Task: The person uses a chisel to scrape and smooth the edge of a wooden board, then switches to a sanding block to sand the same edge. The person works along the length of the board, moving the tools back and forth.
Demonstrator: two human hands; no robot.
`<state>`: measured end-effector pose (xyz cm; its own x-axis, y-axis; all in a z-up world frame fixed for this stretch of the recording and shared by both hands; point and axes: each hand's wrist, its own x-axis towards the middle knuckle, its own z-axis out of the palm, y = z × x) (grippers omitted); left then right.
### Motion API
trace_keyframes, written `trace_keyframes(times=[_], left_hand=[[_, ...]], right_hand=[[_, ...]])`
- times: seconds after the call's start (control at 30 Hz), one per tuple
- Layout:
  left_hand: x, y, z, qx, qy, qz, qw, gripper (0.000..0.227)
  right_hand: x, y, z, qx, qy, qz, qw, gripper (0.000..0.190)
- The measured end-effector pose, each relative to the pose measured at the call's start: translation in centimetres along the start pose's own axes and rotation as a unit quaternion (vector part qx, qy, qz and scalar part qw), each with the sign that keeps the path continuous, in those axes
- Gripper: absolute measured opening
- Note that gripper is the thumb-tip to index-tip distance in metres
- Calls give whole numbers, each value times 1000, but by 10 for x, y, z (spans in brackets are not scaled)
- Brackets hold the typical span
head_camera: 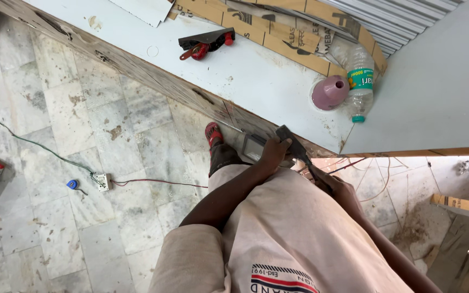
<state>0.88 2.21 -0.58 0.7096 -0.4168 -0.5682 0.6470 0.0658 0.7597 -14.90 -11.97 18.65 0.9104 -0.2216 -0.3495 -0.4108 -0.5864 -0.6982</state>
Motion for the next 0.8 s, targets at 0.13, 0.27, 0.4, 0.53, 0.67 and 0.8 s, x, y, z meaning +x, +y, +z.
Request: trace_keyframes(times=[0.13,0.27,0.4,0.53,0.67,0.8], left_hand=[[2,9,-4,-19,0,13,1000,26],[7,9,-3,-54,-8,-12,998,24],[6,4,-5,24,16,-22,999,26],[1,7,-1,-63,-10,-37,997,21],[1,-9,2,-76,-19,-42,996,24],[7,-5,3,-49,3,-4,999,26]], right_hand=[[-1,-5,2,-19,-14,33,999,52],[1,-13,-2,-36,0,-5,999,49],[3,-20,-3,-42,-31,54,997,52],[-1,-24,-15,-61,-22,23,998,50],[-7,-14,-16,-21,-32,16,999,51],[1,-14,-18,-44,-8,-27,999,47]])
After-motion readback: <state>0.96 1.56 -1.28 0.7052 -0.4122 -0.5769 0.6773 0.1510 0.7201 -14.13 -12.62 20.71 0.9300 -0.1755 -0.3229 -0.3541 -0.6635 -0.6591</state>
